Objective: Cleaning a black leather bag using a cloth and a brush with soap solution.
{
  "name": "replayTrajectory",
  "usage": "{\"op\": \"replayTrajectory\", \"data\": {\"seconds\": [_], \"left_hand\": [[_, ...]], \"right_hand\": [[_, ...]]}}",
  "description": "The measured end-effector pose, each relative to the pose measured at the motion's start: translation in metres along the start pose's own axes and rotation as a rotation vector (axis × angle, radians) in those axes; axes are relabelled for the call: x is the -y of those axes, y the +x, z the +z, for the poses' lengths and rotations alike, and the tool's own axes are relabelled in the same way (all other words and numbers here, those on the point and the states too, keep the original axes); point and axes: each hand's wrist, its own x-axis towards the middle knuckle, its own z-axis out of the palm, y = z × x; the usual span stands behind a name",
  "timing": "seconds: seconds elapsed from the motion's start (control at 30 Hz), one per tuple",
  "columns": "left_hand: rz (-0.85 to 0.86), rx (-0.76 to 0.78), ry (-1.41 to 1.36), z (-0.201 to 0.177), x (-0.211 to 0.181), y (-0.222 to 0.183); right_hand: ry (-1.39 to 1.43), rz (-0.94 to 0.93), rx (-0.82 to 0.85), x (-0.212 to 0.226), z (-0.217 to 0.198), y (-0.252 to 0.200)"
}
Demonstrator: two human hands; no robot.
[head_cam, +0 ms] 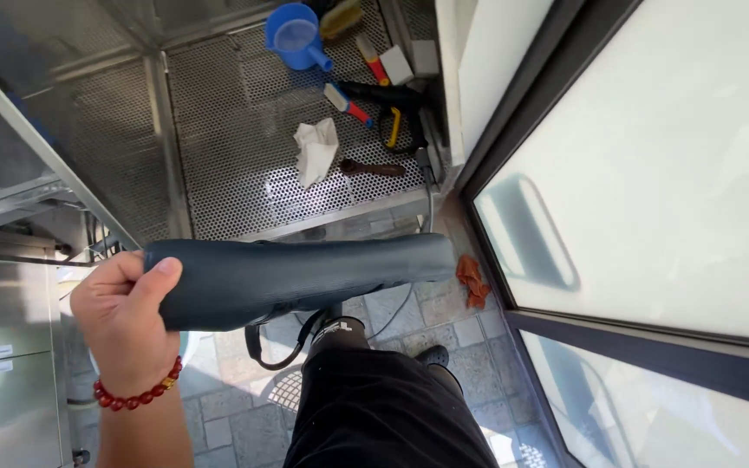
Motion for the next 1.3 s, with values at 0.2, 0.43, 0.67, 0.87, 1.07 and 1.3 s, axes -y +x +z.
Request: {"op": "replayTrajectory", "data": {"seconds": [0.2, 0.43, 0.67, 0.87, 1.07, 1.3], "left_hand": [[-0.042, 0.027, -0.061, -0.019, 0.029, 0.054], [-0.337, -0.014, -0.330, -0.090, 0.064, 0.154], [-0.382, 0.141, 0.050, -0.109, 0.094, 0.217], [-0.273, 0.143, 0.163, -0.119, 0.112, 0.241], [-0.183, 0.063, 0.261, -0.119, 0.104, 0.264], [0.088, -0.060, 0.387, -0.109, 0.078, 0.317]], "right_hand": [[0.118, -0.241, 1.001, 0.151, 0.391, -0.241], [-0.248, -0.296, 0.853, 0.243, 0.534, -0.378], [-0.123, -0.326, 0.664, 0.223, 0.563, -0.400], [-0.086, -0.394, 0.615, 0.223, 0.578, -0.409], [0.001, -0.369, 0.747, 0.229, 0.611, -0.403], [-0.026, -0.455, 1.051, 0.311, 0.673, -0.428]]}}
